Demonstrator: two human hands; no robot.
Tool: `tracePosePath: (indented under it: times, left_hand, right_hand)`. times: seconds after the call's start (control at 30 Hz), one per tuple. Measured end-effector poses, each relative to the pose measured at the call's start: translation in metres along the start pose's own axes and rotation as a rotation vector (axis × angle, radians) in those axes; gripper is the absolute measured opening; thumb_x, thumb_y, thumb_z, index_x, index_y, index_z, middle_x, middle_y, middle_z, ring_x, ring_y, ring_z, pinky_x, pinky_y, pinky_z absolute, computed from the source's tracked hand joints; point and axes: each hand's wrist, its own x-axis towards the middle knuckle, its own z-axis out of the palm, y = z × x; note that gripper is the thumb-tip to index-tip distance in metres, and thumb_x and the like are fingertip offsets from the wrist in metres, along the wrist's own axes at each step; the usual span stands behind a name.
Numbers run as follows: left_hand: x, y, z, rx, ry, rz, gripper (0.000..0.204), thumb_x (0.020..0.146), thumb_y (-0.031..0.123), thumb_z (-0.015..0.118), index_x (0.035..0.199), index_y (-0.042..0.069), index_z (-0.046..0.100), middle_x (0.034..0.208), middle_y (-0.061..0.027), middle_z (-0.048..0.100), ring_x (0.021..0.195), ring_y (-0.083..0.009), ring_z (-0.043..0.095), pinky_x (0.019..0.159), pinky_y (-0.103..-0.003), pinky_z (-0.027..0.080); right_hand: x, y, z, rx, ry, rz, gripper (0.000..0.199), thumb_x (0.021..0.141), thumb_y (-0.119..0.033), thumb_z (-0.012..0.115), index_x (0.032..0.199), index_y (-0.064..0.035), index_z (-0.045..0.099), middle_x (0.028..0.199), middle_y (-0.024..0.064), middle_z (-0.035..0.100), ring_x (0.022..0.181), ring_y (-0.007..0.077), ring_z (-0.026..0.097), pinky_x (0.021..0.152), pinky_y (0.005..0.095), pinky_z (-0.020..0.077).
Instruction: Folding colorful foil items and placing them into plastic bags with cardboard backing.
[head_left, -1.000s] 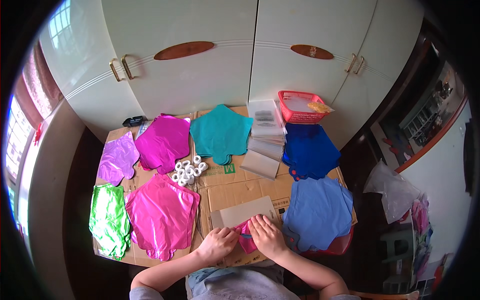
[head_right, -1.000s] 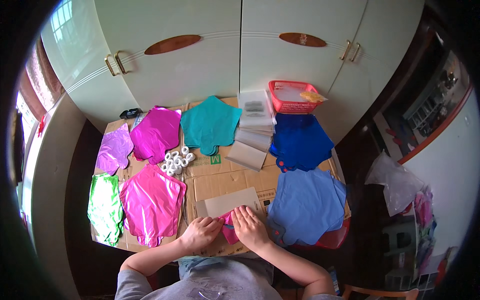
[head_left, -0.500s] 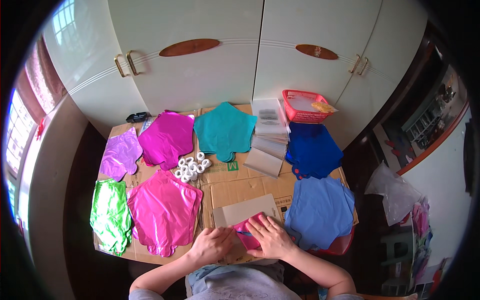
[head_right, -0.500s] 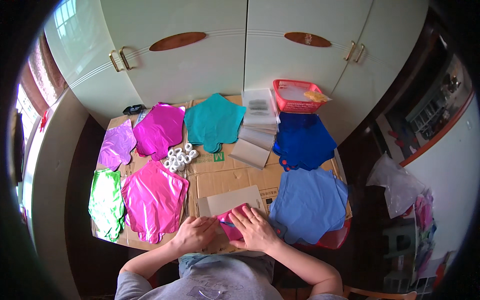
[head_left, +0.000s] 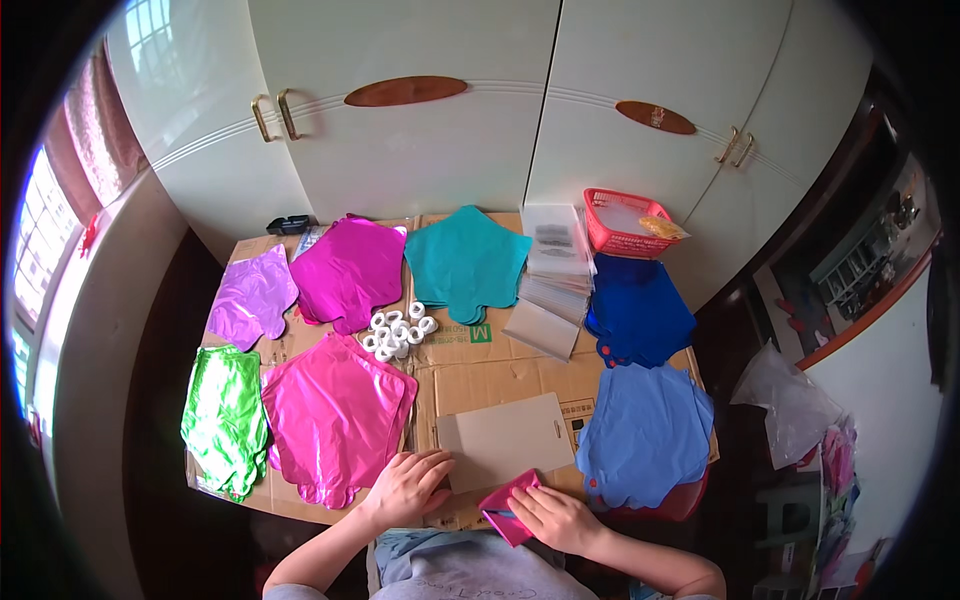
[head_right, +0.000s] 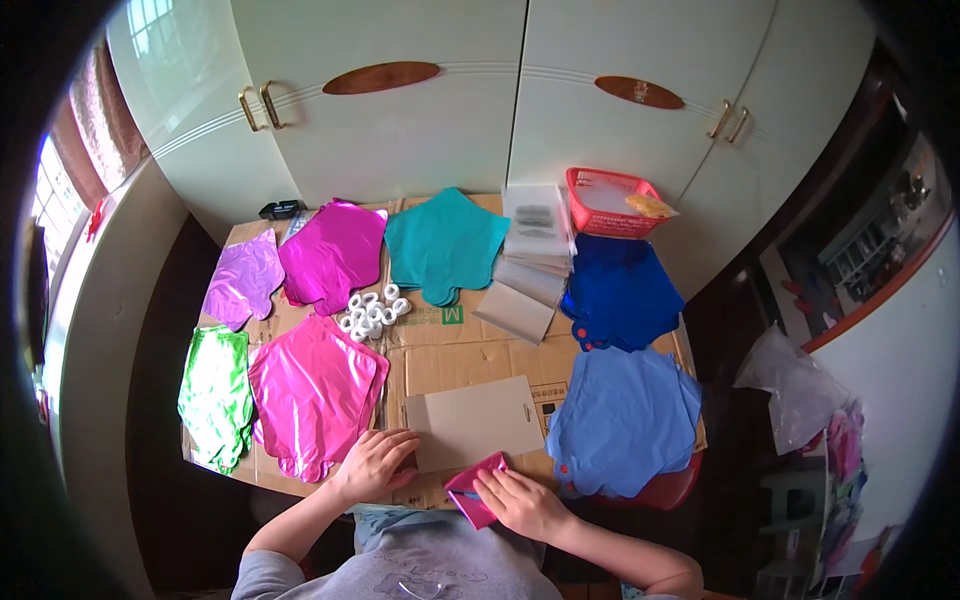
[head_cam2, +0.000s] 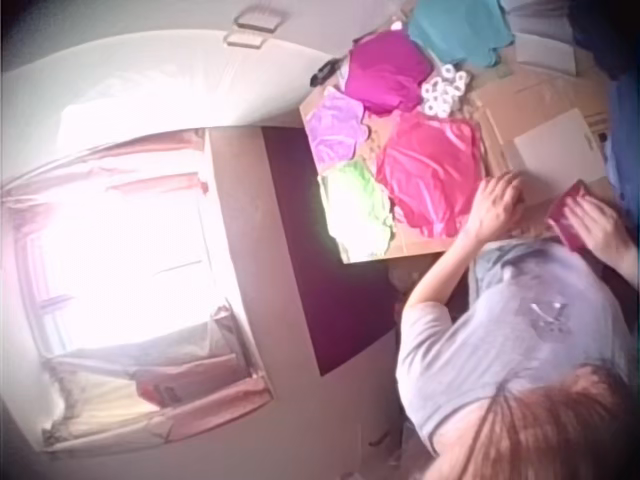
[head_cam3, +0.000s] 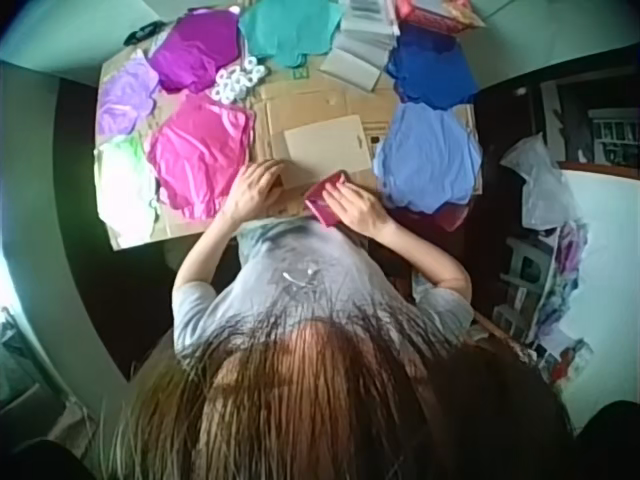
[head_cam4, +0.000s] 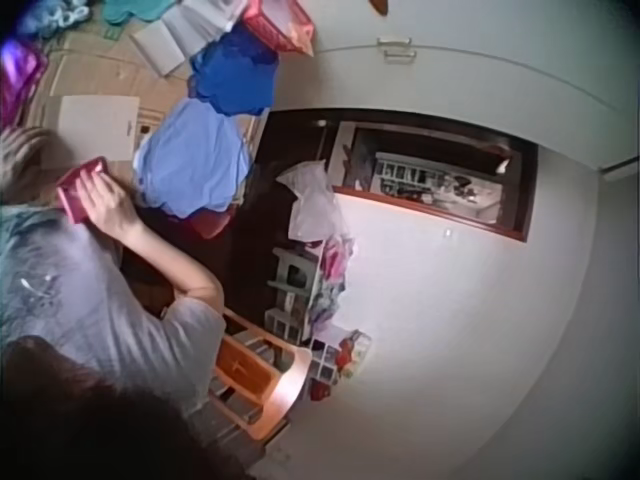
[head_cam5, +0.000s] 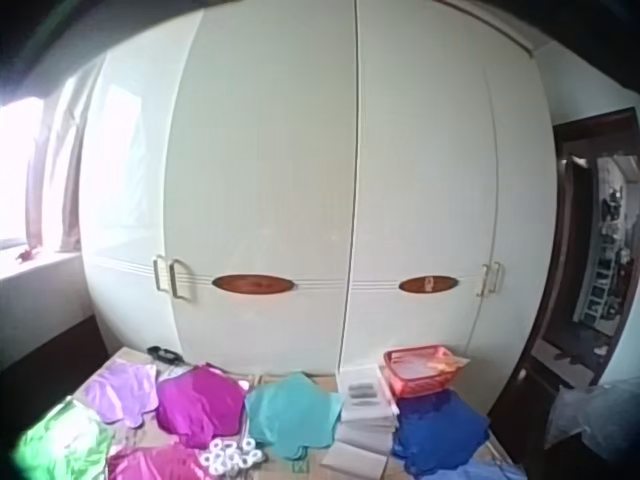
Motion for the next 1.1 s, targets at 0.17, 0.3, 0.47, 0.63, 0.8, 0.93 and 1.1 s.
tracePosePath:
  times: [0.17,0.3,0.47,0.63,0.8,0.93,1.1]
  left_hand:
    - [-0.003,-0.003,0.008,-0.080,0.118,-0.078,0.047,0.070,0.017,0.077,0.107,0.004,0.051,0.113,-0.0116,0.061,0.093,-0.0271,0.062,0.078,-0.037,0.049]
    - [-0.001,-0.002,0.014,-0.131,0.149,-0.056,0.039,0.072,0.019,0.077,0.099,0.005,0.052,0.106,-0.0100,0.063,0.086,-0.0264,0.064,0.076,-0.037,0.051]
    - [0.008,0.002,0.013,-0.096,0.190,0.010,0.034,0.071,0.020,0.078,0.093,0.005,0.058,0.099,-0.0104,0.066,0.085,-0.0254,0.065,0.076,-0.037,0.051]
    - [0.008,0.007,0.005,-0.074,0.196,-0.092,0.035,0.073,0.017,0.077,0.101,0.004,0.059,0.102,-0.0114,0.065,0.088,-0.0249,0.065,0.075,-0.034,0.052]
    - [0.032,0.015,0.012,-0.793,0.270,-0.498,0.030,0.083,0.010,0.071,0.109,0.002,0.059,0.103,-0.0105,0.065,0.083,-0.0139,0.064,0.066,-0.026,0.052]
    - [0.053,0.014,0.024,-1.083,0.311,-0.587,0.024,0.086,0.012,0.069,0.105,-0.001,0.061,0.089,-0.0064,0.068,0.074,-0.0071,0.062,0.062,-0.023,0.050]
    - [0.060,0.012,0.016,-1.085,0.194,-0.604,0.018,0.091,0.015,0.065,0.091,-0.003,0.066,0.066,0.0020,0.059,0.062,-0.0029,0.050,0.055,-0.022,0.043]
  right_hand:
    - [0.012,0.014,0.003,0.575,0.092,0.517,0.022,0.080,-0.013,0.068,0.100,-0.0037,0.064,0.089,0.0085,0.070,0.074,0.0193,0.066,0.068,0.0325,0.0535]
    - [0.047,0.051,0.027,1.250,0.269,0.948,0.018,0.088,-0.014,0.065,0.099,0.0002,0.062,0.086,0.0057,0.068,0.075,0.0129,0.063,0.068,0.0285,0.0495]
    - [0.061,0.063,0.051,1.284,0.216,1.005,0.033,0.085,-0.005,0.067,0.112,0.0007,0.050,0.102,0.0083,0.062,0.092,0.0117,0.058,0.082,0.0291,0.0481]
    - [0.058,0.062,0.057,1.440,0.321,0.966,0.031,0.087,-0.004,0.064,0.114,0.0010,0.050,0.107,0.0074,0.062,0.100,0.0129,0.057,0.089,0.0295,0.0452]
    - [0.069,0.044,0.036,1.450,0.434,0.792,0.026,0.092,-0.006,0.060,0.115,0.0007,0.051,0.110,0.0060,0.061,0.101,0.0115,0.056,0.092,0.0285,0.0437]
    - [0.066,0.026,0.037,1.601,0.465,0.801,0.025,0.093,-0.011,0.060,0.114,0.0000,0.053,0.108,0.0047,0.062,0.098,0.0103,0.057,0.089,0.0274,0.0454]
    - [0.060,0.022,0.035,1.609,0.465,0.795,0.026,0.094,-0.014,0.060,0.115,-0.0006,0.053,0.108,0.0038,0.062,0.096,0.0096,0.057,0.087,0.0267,0.0464]
